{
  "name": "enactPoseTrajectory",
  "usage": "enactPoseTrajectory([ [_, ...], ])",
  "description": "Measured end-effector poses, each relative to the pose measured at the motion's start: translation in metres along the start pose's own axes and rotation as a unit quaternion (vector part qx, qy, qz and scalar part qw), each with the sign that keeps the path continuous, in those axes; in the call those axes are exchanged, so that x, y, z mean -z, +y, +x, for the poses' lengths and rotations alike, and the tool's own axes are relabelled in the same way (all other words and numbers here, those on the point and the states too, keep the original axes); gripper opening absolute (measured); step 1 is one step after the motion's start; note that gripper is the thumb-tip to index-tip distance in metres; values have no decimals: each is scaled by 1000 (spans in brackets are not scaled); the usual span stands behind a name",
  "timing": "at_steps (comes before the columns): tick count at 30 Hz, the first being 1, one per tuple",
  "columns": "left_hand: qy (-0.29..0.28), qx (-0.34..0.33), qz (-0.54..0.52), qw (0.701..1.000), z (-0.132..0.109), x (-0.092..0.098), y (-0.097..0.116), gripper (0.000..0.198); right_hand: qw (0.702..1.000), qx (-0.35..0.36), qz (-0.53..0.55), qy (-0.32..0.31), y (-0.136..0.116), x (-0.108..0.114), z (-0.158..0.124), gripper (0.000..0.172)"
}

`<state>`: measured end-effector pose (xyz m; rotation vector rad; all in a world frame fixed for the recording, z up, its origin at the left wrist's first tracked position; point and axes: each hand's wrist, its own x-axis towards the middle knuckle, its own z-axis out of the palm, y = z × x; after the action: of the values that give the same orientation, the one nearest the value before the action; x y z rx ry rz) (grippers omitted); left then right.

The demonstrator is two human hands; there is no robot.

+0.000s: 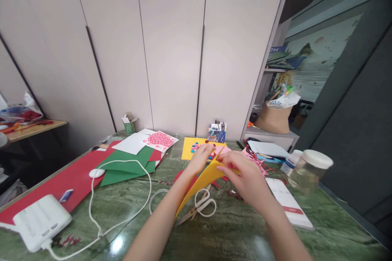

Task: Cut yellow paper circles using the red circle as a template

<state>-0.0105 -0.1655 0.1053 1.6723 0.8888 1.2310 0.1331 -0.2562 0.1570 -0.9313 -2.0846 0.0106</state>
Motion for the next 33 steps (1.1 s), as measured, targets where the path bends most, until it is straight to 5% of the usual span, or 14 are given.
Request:
enactPoseTrajectory([
  [3, 9, -52, 6, 999, -13, 14, 28, 38, 996, -32, -39, -74, 7, 13, -1, 7],
  [5, -38, -148, 27, 988, -25, 20, 48, 41, 992, -37, -63, -106, 11, 20, -2, 11],
  [8, -121, -213, 117, 962, -40, 19, 71, 45, 989, -23, -80, -119, 12, 29, -6, 18],
  [12, -161, -262, 222, 925, -50, 11, 83, 40, 991, -13, -67, -117, 5, 41, -13, 19],
  [19, -148, -279, 197, 928, -52, 8, 86, 34, 993, -13, -20, -119, -5, 54, -17, 20],
  [27, -135, -218, 228, 939, -53, 17, 88, 13, 990, -20, -53, -129, -7, 53, -17, 26],
  [33, -81, -223, 281, 930, -55, 16, 93, 12, 992, -9, -105, -63, -7, 43, -14, 21],
])
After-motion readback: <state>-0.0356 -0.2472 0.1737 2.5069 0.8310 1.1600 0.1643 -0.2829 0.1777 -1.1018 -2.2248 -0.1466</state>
